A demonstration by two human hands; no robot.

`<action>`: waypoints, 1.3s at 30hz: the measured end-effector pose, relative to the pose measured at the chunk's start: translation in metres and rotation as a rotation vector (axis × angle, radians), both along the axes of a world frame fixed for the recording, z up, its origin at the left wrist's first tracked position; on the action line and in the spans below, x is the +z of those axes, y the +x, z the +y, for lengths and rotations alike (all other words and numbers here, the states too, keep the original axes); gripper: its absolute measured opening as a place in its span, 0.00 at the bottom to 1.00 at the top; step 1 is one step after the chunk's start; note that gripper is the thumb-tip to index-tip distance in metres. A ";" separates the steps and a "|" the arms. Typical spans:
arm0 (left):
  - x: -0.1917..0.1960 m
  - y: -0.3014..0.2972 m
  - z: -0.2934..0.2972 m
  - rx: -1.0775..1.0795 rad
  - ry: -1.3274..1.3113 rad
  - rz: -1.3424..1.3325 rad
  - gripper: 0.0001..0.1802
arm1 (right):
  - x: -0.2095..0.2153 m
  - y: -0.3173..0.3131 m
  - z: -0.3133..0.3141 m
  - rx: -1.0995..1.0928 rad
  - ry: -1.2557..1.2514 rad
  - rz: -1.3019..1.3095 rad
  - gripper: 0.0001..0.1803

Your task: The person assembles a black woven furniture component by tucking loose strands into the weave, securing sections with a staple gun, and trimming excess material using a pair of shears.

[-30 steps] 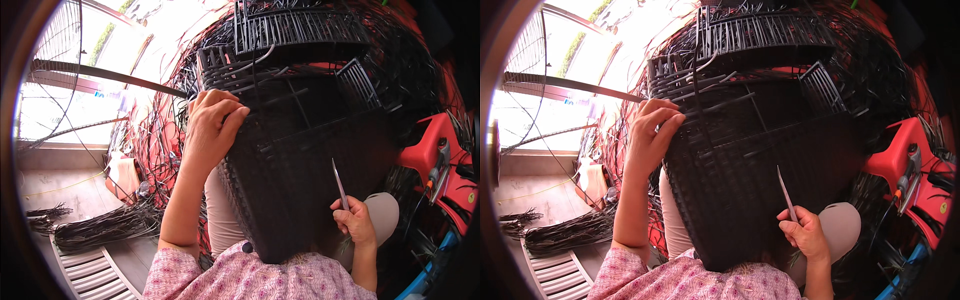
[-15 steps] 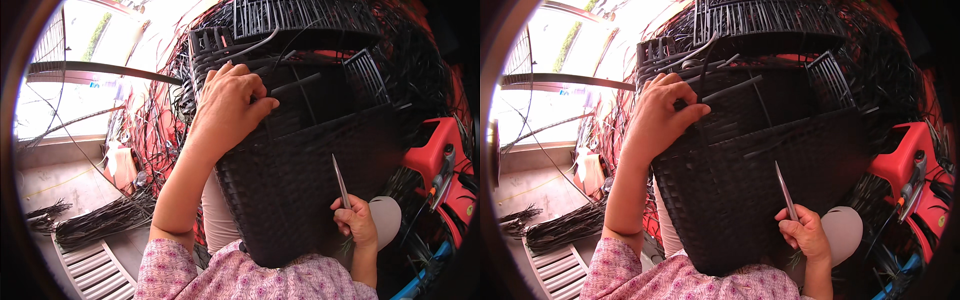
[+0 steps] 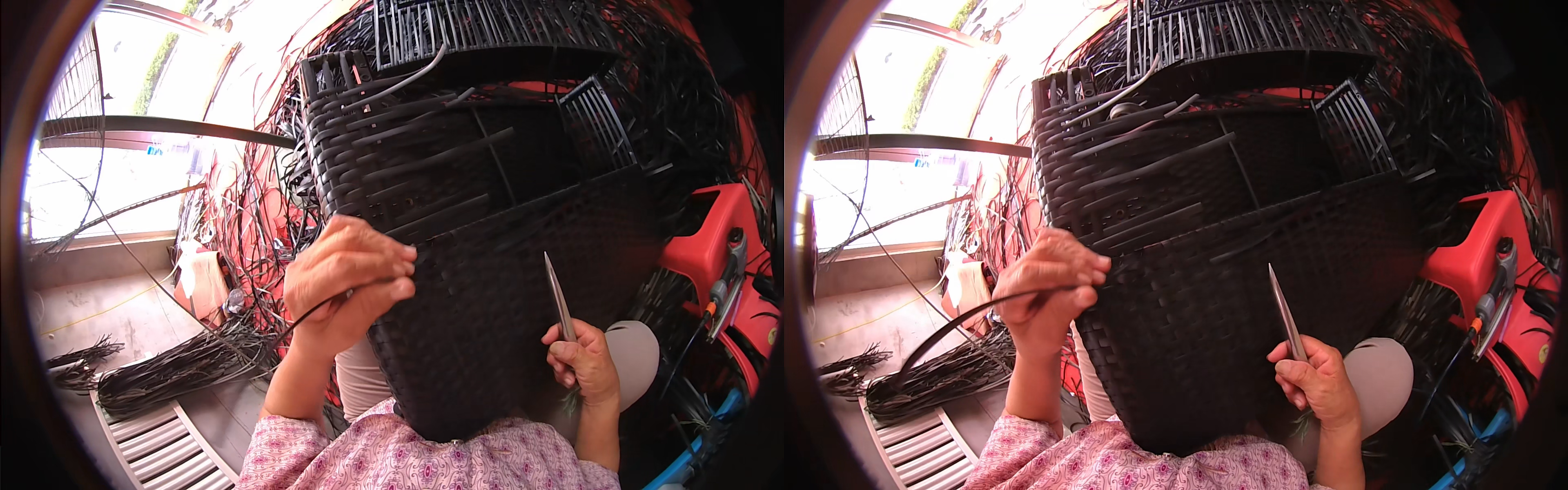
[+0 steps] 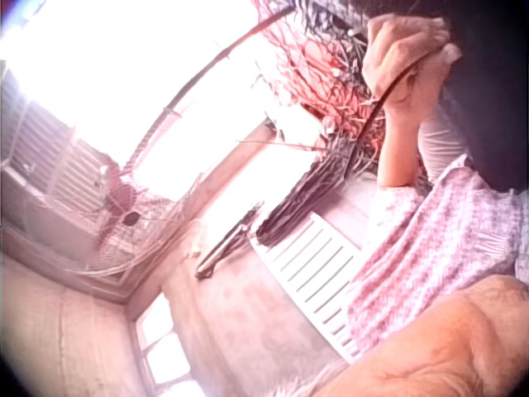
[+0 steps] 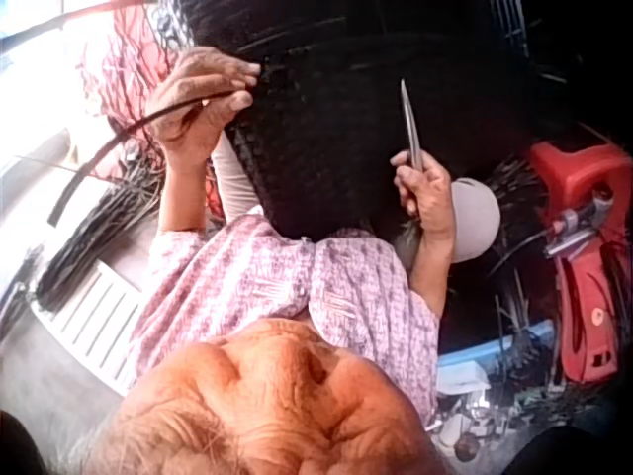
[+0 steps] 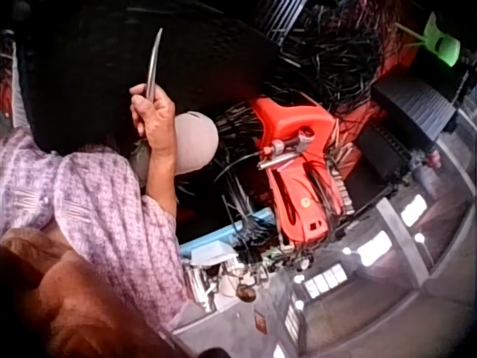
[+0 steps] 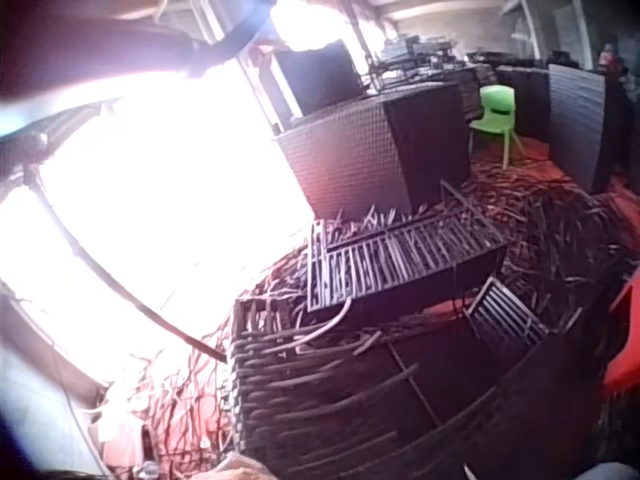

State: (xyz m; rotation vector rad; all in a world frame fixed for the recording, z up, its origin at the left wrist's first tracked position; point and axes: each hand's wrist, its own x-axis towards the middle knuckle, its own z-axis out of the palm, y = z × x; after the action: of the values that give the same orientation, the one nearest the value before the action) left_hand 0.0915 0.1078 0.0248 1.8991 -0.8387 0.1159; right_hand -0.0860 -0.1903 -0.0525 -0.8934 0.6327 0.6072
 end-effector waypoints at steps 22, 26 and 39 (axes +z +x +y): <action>0.007 0.073 -0.038 0.226 0.637 -0.174 0.14 | 0.002 0.002 0.003 0.005 -0.029 -0.015 0.09; -0.003 0.070 -0.038 0.228 0.679 -0.238 0.12 | 0.000 0.001 0.005 -0.019 -0.030 -0.043 0.10; -0.002 0.066 -0.044 0.205 0.675 -0.282 0.12 | 0.020 -0.020 0.009 -0.185 -0.193 -0.128 0.22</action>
State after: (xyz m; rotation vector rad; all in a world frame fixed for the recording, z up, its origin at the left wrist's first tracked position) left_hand 0.1578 0.0642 0.0226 2.6493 -0.9430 0.2552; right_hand -0.1059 -0.1815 -0.0327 -1.0321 0.6568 0.3236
